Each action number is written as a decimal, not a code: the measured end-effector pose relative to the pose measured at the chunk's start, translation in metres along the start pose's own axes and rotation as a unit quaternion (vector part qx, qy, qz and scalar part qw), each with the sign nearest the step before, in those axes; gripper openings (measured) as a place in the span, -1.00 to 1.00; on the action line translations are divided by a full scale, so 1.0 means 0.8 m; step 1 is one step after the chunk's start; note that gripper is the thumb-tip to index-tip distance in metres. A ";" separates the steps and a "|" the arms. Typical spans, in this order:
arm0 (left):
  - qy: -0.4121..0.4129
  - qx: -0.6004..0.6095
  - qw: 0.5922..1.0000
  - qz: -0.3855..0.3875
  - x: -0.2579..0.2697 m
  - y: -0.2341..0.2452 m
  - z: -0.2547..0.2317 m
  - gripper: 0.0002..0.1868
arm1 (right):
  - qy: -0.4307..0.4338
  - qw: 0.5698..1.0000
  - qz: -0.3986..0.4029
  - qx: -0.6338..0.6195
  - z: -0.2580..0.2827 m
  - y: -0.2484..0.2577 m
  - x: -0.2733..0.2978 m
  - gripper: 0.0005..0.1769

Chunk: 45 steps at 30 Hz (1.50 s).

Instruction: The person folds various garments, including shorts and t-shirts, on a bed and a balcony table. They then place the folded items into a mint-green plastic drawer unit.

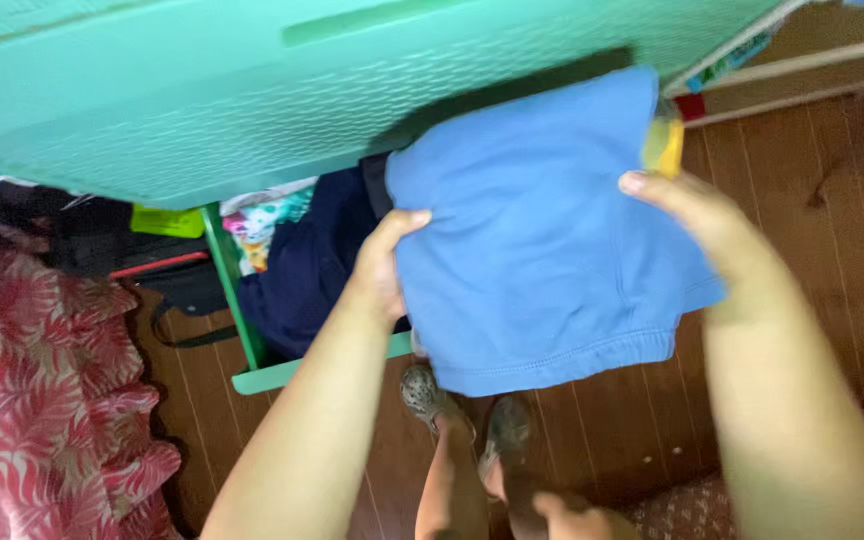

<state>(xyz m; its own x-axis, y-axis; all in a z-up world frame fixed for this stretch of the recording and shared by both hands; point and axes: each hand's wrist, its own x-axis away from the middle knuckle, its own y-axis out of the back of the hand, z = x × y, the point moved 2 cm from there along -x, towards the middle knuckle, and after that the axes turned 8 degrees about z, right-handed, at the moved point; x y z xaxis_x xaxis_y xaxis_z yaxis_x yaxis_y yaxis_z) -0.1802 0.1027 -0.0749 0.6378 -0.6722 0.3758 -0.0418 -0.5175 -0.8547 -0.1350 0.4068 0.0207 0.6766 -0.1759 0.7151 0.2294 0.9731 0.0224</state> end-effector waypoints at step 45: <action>-0.109 -0.899 0.378 -0.193 -0.088 0.044 0.081 -0.02 | 0.413 0.724 -0.016 0.552 -0.144 -0.083 -0.204 -0.10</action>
<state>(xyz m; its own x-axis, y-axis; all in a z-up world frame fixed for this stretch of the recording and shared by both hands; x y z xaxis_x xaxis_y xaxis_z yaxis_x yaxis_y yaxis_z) -0.1765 0.1660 -0.1547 0.9034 -0.4042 0.1429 -0.2439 -0.2105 0.9467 -0.1801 0.3534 -0.1779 0.9755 0.2138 0.0509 -0.1374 0.4125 0.9005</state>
